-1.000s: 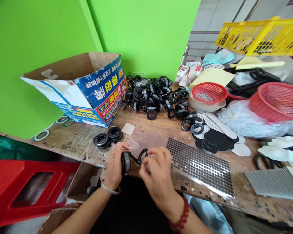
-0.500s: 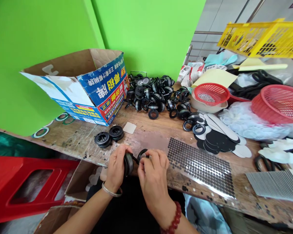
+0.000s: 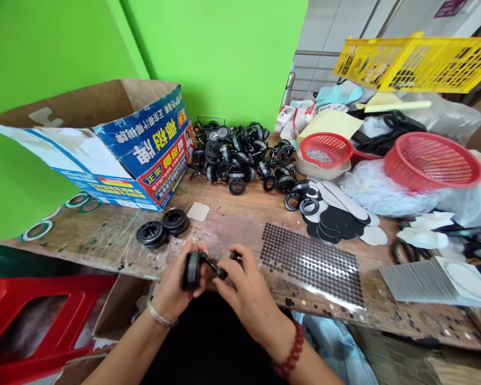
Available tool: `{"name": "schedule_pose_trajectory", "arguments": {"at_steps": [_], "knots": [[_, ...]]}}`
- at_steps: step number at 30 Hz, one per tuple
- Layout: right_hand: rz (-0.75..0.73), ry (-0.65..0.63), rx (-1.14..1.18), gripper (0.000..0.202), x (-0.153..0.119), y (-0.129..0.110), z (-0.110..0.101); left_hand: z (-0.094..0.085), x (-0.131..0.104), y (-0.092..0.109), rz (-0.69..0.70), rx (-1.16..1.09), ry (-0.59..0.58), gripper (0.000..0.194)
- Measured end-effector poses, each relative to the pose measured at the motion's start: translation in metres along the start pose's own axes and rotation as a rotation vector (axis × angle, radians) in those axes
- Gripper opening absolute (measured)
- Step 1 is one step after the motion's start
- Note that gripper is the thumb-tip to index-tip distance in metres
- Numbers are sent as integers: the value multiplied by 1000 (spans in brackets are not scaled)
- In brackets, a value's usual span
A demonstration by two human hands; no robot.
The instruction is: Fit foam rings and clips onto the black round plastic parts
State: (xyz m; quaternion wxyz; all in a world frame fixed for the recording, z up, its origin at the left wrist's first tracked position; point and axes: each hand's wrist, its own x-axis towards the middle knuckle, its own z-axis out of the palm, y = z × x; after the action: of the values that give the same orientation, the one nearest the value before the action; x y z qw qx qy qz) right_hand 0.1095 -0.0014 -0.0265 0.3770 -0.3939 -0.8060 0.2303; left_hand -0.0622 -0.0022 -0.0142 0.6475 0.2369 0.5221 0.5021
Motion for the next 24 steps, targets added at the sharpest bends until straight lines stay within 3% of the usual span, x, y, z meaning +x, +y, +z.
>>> {"name": "schedule_pose_trajectory", "arguments": {"at_steps": [2,4,5,7,8,10,12,14,20,24], "knots": [[105,-37,101,19,-1,0,-10,-3,-2,4,271,245,-36,56],[253,-124,214,18,-3,-2,-19,-6,-6,7,550,467,-185,56],[325,-193,282,18,-4,-2,-23,-7,-8,8,620,538,-302,55],[451,-335,412,22,-5,1,-31,-7,-12,7,609,600,-456,58],[494,-362,440,25,-6,6,-34,-6,-13,5,563,592,-442,60],[507,-293,338,26,-4,23,-40,-1,-13,0,441,504,-253,62],[430,-152,72,13,-1,43,-45,4,-11,-5,306,344,-48,61],[322,-118,-165,8,3,61,-48,8,-6,-7,205,191,61,60],[260,-329,-455,20,13,67,-42,11,3,-7,153,65,126,63],[219,-333,-591,18,15,64,-34,13,4,-5,193,20,155,62]]}}
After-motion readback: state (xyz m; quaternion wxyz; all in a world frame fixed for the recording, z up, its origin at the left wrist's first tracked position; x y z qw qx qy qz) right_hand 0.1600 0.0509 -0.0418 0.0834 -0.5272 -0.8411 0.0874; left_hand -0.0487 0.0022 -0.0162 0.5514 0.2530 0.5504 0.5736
